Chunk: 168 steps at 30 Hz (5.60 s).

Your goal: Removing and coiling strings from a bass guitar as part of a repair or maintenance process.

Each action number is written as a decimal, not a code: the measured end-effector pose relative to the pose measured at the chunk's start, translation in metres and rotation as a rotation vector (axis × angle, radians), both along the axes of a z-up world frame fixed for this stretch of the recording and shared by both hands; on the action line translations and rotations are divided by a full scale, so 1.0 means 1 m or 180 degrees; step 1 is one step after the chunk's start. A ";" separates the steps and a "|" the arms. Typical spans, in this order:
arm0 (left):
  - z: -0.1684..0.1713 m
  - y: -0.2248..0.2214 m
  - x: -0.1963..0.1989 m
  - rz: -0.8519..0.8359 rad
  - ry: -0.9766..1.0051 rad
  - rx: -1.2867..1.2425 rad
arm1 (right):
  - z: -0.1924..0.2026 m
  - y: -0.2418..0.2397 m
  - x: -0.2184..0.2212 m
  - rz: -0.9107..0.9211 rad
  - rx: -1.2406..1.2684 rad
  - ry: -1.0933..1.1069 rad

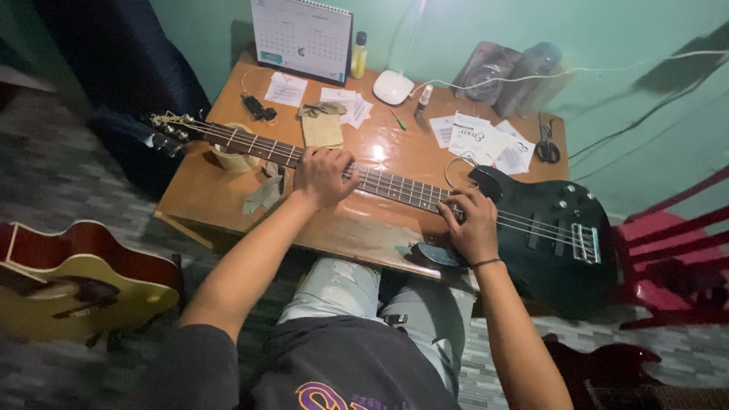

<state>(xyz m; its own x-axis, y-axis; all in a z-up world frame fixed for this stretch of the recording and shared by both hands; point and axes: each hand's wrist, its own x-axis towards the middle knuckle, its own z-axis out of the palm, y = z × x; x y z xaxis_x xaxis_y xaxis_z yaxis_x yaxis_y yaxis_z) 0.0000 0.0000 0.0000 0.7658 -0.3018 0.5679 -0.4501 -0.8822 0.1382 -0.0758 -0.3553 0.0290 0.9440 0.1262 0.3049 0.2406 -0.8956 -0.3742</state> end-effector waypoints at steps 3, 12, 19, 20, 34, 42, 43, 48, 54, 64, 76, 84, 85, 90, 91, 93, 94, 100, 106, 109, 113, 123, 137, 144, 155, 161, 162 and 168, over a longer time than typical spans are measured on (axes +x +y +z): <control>0.023 0.001 -0.007 -0.0177 0.0072 -0.0171 | 0.009 0.005 0.007 0.0168 0.0014 -0.0037; 0.016 0.057 -0.007 -0.0382 0.0540 -0.0726 | 0.010 0.058 0.033 0.0970 0.0051 -0.0508; 0.015 0.096 -0.017 -0.0106 0.0264 -0.0930 | -0.002 0.111 0.052 0.1155 -0.0045 -0.0739; 0.009 0.102 -0.014 0.0030 0.0259 -0.1031 | 0.005 0.122 0.051 0.1182 -0.0007 -0.0729; -0.024 0.179 -0.012 0.0593 -0.0475 -0.1258 | 0.012 0.231 0.072 0.1676 0.0169 -0.0687; 0.008 0.279 -0.035 0.1693 -0.0830 -0.1968 | 0.014 0.287 0.079 0.1786 0.0242 -0.0452; 0.009 0.288 -0.033 0.1708 -0.0829 -0.1982 | 0.016 0.292 0.079 0.1799 0.0227 -0.0446; 0.007 0.323 -0.018 0.1870 -0.0037 -0.2182 | 0.023 0.318 0.082 0.1771 0.0174 -0.0334; 0.005 0.331 0.002 0.1878 0.0012 -0.2266 | 0.018 0.340 0.085 0.1571 -0.0110 -0.0337; 0.038 0.339 -0.011 0.1471 0.0631 -0.2591 | 0.025 0.353 0.079 0.1614 -0.0488 -0.0151; 0.064 0.343 -0.002 0.1424 0.1183 -0.2284 | 0.024 0.350 0.085 0.1626 -0.0219 0.0172; 0.049 0.334 -0.008 0.1340 0.1153 -0.2599 | 0.045 0.372 0.081 0.1625 -0.0160 0.0476; 0.045 0.334 -0.007 0.1351 0.1150 -0.2611 | 0.045 0.376 0.085 0.1637 -0.0170 0.0479; 0.010 0.330 -0.008 0.1659 -0.0159 -0.2422 | 0.062 0.420 0.098 0.1587 -0.0047 0.1021; 0.005 0.323 -0.016 0.1673 -0.0175 -0.2424 | 0.053 0.427 0.107 0.1605 -0.0052 0.1011; -0.008 0.310 -0.032 0.2105 -0.0749 -0.2698 | 0.035 0.443 0.124 0.1736 0.0020 0.0773; -0.008 0.305 -0.037 0.2118 -0.0765 -0.2700 | 0.038 0.455 0.127 0.1754 0.0015 0.0765; -0.018 0.295 -0.043 0.2108 -0.1069 -0.2660 | 0.041 0.514 0.146 0.2060 -0.0057 0.0689; -0.025 0.302 -0.039 0.2117 -0.0764 -0.3027 | 0.071 0.551 0.123 0.1955 0.0070 0.0964; -0.027 0.301 -0.037 0.2223 -0.0751 -0.3146 | 0.072 0.557 0.124 0.1887 0.0072 0.0969; -0.031 0.303 -0.037 0.2216 -0.0841 -0.3194 | 0.049 0.559 0.146 0.1766 -0.0152 0.0863; -0.034 0.306 -0.037 0.2346 -0.0657 -0.3582 | 0.056 0.563 0.151 0.1894 0.0086 0.1002; -0.042 0.314 -0.035 0.2144 -0.0275 -0.3984 | 0.052 0.567 0.162 0.1995 0.0430 0.1001; -0.045 0.313 -0.033 0.2136 -0.0343 -0.3857 | 0.066 0.570 0.160 0.2240 0.0811 0.1208; -0.040 0.315 -0.039 0.2069 -0.0161 -0.3975 | 0.059 0.576 0.172 0.2479 0.0795 0.1389; -0.036 0.312 -0.038 0.2043 -0.0207 -0.4019 | 0.056 0.581 0.170 0.2449 0.0974 0.1588; -0.035 0.312 -0.038 0.2019 -0.0217 -0.4038 | 0.054 0.582 0.170 0.2461 0.1072 0.1659; -0.031 0.313 -0.041 0.1966 -0.0354 -0.3909 | 0.058 0.590 0.170 0.2110 0.0561 0.1897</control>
<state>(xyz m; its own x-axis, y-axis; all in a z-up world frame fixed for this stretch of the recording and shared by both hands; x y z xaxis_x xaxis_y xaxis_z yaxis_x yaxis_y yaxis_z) -0.0406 0.3127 -0.0310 0.5244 0.8019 0.2863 -0.0937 -0.2799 0.9555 0.0939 0.2349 0.0872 0.7021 0.6974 -0.1442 0.4088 -0.5605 -0.7202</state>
